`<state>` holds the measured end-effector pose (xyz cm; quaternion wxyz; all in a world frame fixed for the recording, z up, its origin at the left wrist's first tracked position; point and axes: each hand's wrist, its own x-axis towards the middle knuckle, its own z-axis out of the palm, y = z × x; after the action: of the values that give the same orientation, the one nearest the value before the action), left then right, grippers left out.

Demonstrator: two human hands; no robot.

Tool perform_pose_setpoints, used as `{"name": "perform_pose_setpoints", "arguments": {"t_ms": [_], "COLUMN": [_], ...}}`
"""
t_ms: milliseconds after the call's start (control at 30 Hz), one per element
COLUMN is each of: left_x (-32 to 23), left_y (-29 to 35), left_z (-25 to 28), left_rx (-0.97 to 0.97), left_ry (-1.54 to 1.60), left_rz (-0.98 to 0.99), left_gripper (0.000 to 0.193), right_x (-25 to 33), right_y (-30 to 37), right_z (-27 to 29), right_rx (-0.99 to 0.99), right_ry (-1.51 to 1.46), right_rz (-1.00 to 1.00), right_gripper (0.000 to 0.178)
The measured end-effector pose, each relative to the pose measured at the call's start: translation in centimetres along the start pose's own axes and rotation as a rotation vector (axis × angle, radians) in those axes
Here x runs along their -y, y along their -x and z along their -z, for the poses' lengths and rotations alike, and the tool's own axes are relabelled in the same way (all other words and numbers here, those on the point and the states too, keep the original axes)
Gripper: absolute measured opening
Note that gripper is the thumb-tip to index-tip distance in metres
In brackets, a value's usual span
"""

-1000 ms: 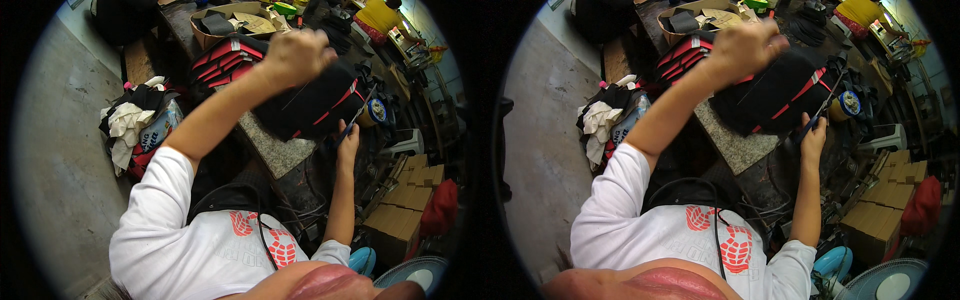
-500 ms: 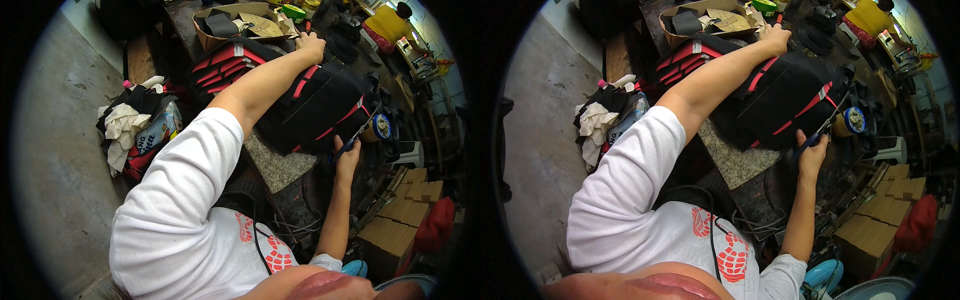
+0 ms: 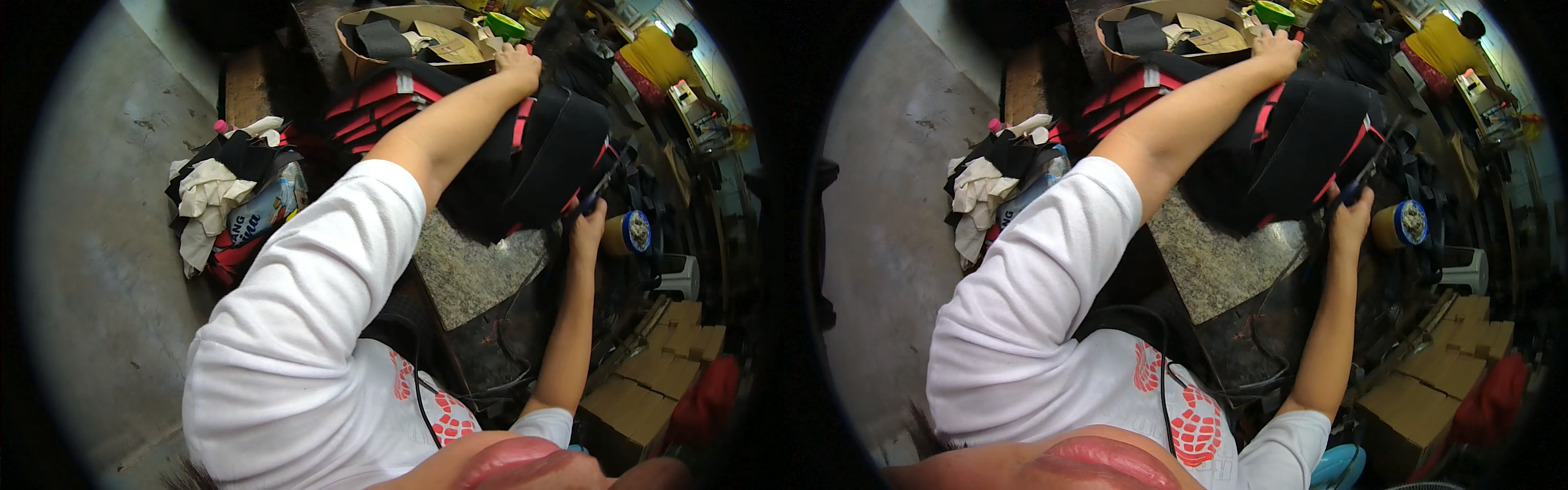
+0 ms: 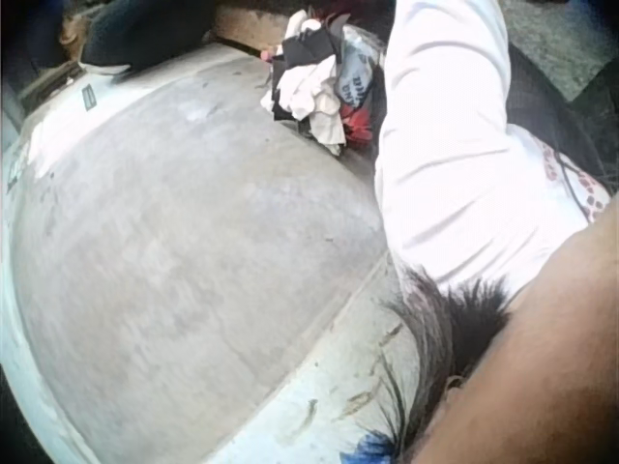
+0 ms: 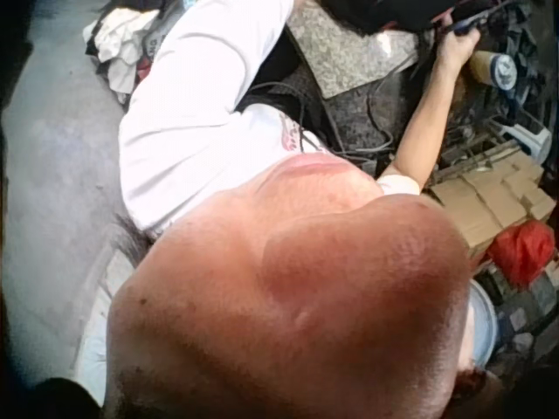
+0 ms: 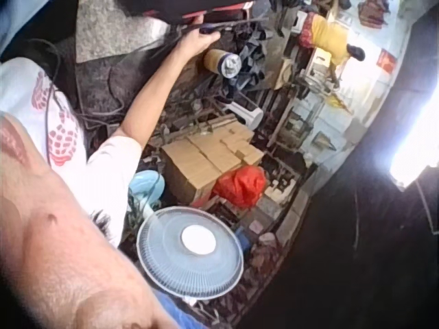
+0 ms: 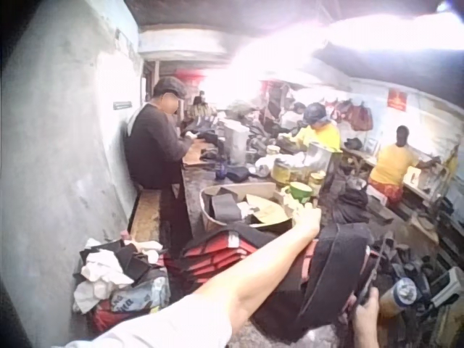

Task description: The person uses shears to cut black fabric pieces with red trim along marked outlines. They repeatedly pick up pieces, trim edges, and place the cut pieces on a pile on the table.

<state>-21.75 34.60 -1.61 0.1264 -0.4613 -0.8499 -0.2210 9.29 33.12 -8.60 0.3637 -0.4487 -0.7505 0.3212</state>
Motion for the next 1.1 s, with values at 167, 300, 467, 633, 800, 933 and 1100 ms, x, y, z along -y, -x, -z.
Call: {"name": "perform_pose_setpoints", "arguments": {"t_ms": [167,300,467,633,800,933,1100], "left_x": [1.2,2.8,2.0,-3.3,-4.3,-2.1,-0.1], "left_y": [-2.4,-3.7,1.1,14.3,22.7,21.4,19.3], "left_z": [-0.8,0.7,9.0,14.4,11.2,9.4,9.4], "left_rx": [0.072,0.221,-0.072,-0.645,0.023,-0.088,-0.096], "left_ry": [-0.043,0.079,0.567,0.323,-0.08,-0.061,-0.05], "left_rz": [-0.018,-0.075,-0.301,-0.686,-0.804,-0.849,-0.865], "left_gripper": [0.033,0.058,0.042,0.035,0.074,0.073,0.071], "right_x": [-1.4,-0.8,1.5,3.1,2.3,2.1,1.9], "right_y": [-2.9,-2.4,-0.4,3.6,9.4,13.5,16.3], "right_z": [-1.5,-0.9,2.3,5.3,9.5,13.4,16.2], "right_rx": [0.105,0.114,0.043,0.0,-0.029,-0.021,0.003], "right_ry": [-0.128,-0.081,0.012,-0.414,-0.291,0.223,0.585], "right_rz": [-0.005,-0.006,-0.058,0.003,-0.082,-0.168,-0.299], "right_gripper": [0.054,0.052,0.039,0.024,0.022,0.036,0.042]}}
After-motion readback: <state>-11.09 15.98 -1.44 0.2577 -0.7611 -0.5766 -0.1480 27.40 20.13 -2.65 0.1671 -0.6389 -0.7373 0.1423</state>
